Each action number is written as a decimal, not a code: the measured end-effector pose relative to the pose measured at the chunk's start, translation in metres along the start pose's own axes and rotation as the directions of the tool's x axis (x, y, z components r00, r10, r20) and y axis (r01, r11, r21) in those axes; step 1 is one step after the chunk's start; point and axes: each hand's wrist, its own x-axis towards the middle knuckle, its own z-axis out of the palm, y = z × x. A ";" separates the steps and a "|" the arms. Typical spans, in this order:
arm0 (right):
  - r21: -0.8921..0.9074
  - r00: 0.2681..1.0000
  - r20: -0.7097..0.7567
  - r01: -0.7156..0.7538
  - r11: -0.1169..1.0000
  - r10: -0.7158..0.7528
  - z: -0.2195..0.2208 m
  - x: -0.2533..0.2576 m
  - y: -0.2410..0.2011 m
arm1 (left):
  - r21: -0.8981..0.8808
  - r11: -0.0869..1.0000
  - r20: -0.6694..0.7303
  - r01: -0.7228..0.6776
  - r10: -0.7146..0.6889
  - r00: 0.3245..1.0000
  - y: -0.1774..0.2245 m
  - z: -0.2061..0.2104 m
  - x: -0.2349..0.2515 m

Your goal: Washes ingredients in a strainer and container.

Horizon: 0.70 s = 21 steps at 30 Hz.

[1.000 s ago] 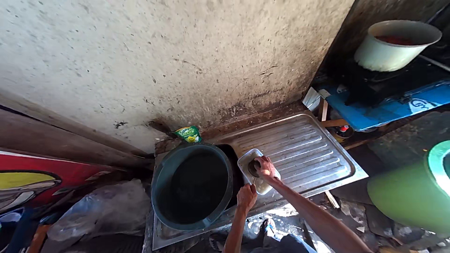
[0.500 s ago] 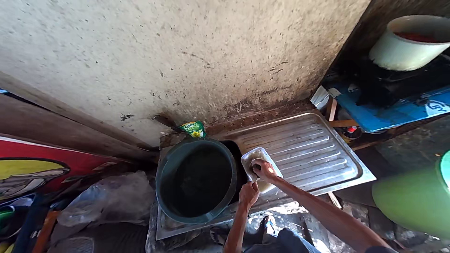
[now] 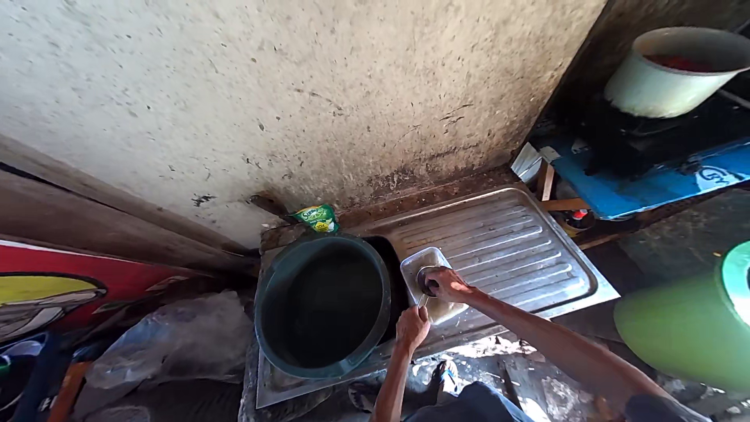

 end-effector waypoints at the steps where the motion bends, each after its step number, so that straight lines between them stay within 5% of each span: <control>1: 0.016 0.996 -0.072 -0.046 0.999 0.047 -0.006 0.004 -0.003 | 0.010 1.000 0.000 0.001 -0.001 1.000 0.001 0.000 0.000; 3: 0.117 0.953 -0.251 -0.146 0.982 0.171 -0.002 0.019 -0.008 | 0.025 1.000 0.006 0.001 -0.001 1.000 0.004 -0.001 0.000; 6: 0.245 0.913 -0.275 -0.237 0.940 0.302 0.027 0.030 -0.017 | 0.046 0.999 0.009 0.015 -0.015 1.000 0.005 -0.001 -0.002; 11: 0.049 0.992 0.027 -0.124 0.991 0.123 0.002 0.009 -0.007 | 0.047 0.999 0.001 0.026 -0.026 1.000 0.006 -0.001 -0.005; 15: 0.087 0.930 -0.214 -0.288 0.954 0.300 -0.010 0.025 -0.014 | 0.074 0.997 0.015 0.011 -0.013 1.000 0.009 -0.001 -0.005; 21: 0.180 0.962 -0.163 -0.187 0.966 0.217 0.021 0.024 -0.018 | 0.086 0.996 0.011 0.015 -0.016 1.000 0.005 -0.002 -0.002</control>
